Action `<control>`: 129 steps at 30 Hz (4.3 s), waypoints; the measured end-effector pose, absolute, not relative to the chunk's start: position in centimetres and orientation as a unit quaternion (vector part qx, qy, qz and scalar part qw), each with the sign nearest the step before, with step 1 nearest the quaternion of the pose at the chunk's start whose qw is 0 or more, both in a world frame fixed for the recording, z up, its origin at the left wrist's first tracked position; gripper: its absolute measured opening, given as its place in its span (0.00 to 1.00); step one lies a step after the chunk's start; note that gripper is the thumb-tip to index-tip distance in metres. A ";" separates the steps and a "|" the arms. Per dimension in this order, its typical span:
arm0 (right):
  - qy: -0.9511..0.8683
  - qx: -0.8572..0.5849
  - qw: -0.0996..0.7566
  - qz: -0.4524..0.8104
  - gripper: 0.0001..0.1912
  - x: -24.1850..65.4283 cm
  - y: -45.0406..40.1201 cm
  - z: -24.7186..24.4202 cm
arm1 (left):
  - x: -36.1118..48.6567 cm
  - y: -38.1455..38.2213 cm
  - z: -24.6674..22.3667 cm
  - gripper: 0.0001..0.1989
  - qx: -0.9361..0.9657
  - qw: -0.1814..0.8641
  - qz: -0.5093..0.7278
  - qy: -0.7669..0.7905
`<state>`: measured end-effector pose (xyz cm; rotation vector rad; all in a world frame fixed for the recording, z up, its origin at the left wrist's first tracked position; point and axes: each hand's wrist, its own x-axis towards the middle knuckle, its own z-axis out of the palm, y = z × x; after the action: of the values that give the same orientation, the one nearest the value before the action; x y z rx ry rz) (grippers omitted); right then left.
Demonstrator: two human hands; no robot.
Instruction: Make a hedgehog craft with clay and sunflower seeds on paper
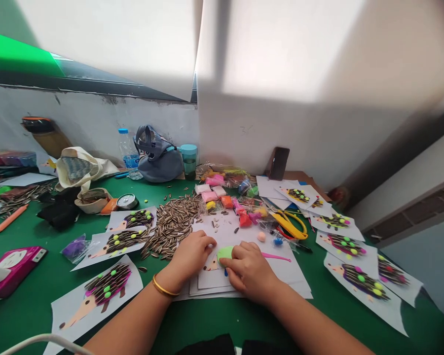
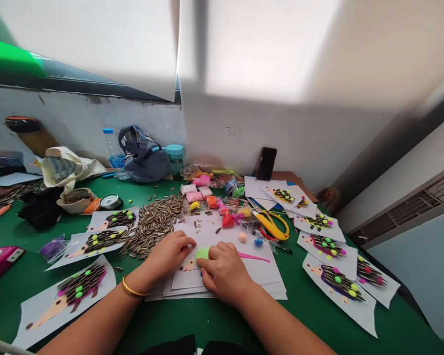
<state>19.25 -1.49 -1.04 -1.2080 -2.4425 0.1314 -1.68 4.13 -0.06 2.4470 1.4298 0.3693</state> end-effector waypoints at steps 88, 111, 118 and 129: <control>-0.863 -0.460 0.206 0.047 0.16 18.5 -1.1 -1.4 | -1.6 4.1 0.0 0.11 0.843 0.151 0.126 0.501; -0.864 -0.471 0.174 0.040 0.14 18.3 -0.6 -1.1 | -1.5 4.1 0.1 0.11 0.844 0.152 0.133 0.497; -0.844 -0.492 0.208 0.042 0.15 18.7 -0.6 -1.4 | -1.6 4.1 0.0 0.11 0.844 0.149 0.131 0.498; -0.829 -0.506 0.232 0.059 0.16 19.7 -0.5 -1.5 | -1.5 3.8 -0.3 0.13 0.849 0.124 0.124 0.499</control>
<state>19.72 -0.46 -1.46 -1.3892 -2.2777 0.1623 -1.48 3.80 -0.30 2.4737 1.4544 0.3613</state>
